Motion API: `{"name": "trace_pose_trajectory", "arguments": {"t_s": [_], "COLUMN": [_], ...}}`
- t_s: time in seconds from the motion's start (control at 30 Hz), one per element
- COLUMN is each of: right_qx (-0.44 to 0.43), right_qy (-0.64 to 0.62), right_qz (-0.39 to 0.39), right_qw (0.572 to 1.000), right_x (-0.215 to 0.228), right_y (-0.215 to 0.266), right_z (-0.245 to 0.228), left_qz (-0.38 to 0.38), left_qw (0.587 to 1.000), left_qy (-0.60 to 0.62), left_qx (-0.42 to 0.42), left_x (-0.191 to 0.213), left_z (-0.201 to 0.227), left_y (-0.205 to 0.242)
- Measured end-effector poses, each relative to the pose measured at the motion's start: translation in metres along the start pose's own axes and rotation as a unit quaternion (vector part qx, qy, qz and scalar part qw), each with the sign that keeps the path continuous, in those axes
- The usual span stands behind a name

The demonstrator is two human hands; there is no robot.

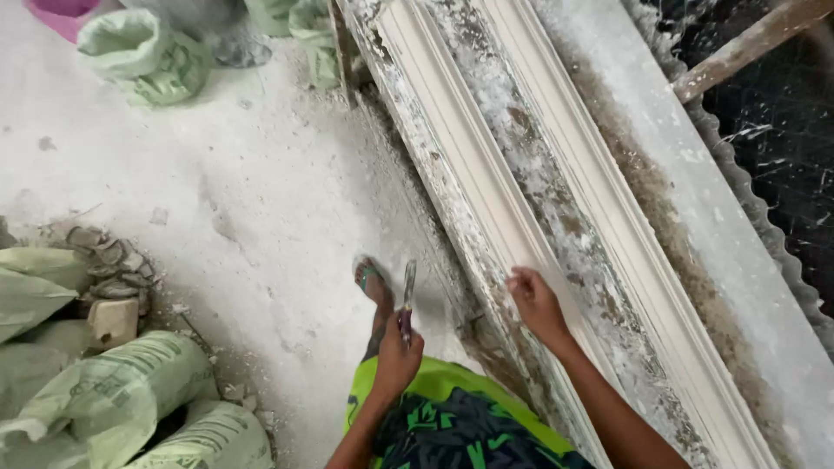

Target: The recorder uses a putty knife to scrape and refine the edges of plaster decorative moldings on a workbench.

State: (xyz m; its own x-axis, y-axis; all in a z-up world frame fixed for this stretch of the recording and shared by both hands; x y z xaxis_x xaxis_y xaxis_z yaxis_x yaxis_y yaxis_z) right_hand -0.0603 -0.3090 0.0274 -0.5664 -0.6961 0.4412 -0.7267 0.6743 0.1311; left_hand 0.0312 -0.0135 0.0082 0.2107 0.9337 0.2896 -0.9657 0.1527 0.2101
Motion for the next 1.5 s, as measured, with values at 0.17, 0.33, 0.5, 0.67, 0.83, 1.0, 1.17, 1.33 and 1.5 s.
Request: {"name": "trace_pose_trajectory", "arguments": {"t_s": [0.17, 0.33, 0.5, 0.67, 0.83, 1.0, 1.17, 1.33, 1.5], "right_qx": [0.118, 0.271, 0.203, 0.198, 0.207, 0.201, 0.214, 0.206, 0.214], "right_qy": [0.152, 0.326, 0.385, 0.393, 0.399, 0.411, 0.389, 0.399, 0.406], "right_qz": [0.109, 0.141, 0.119, 0.115, 0.116, 0.109, 0.123, 0.125, 0.13], "right_qw": [0.975, 0.895, 0.892, 0.891, 0.886, 0.883, 0.887, 0.885, 0.879], "right_x": [-0.03, -0.075, -0.093, -0.088, -0.087, -0.089, -0.088, -0.089, -0.086], "right_y": [-0.116, -0.184, -0.19, -0.19, -0.189, -0.191, -0.189, -0.189, -0.189], "right_z": [-0.107, -0.128, -0.138, -0.141, -0.143, -0.14, -0.142, -0.139, -0.147], "left_qz": [-0.043, -0.06, -0.097, -0.142, -0.048, -0.072, -0.108, -0.104, -0.055], "left_qw": [0.986, 0.979, 0.986, 0.985, 0.989, 0.989, 0.987, 0.988, 0.983], "left_qy": [0.006, -0.039, -0.067, -0.077, -0.075, -0.07, -0.045, -0.098, -0.116], "left_qx": [-0.158, -0.189, -0.117, -0.066, -0.122, -0.106, -0.106, -0.058, -0.131], "left_x": [-0.023, -0.055, -0.074, -0.084, -0.079, -0.065, -0.069, -0.07, -0.065], "left_z": [0.091, 0.146, 0.161, 0.172, 0.193, 0.195, 0.176, 0.193, 0.204], "left_y": [-0.141, -0.217, -0.192, -0.21, -0.318, -0.324, -0.262, -0.344, -0.406]}}
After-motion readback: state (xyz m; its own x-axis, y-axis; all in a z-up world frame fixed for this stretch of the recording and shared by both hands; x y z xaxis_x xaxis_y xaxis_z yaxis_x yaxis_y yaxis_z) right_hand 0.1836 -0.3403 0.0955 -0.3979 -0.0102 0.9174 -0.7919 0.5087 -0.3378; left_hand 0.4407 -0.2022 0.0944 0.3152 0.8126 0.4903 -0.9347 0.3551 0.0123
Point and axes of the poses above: each hand's wrist, its own y-axis away from the middle knuckle, its own x-axis out of the back of the hand, z = x × y, the point moved 1 cm from there along -y, towards the middle knuckle, and after that the axes turned 14 degrees about z, right-handed, at the moved point
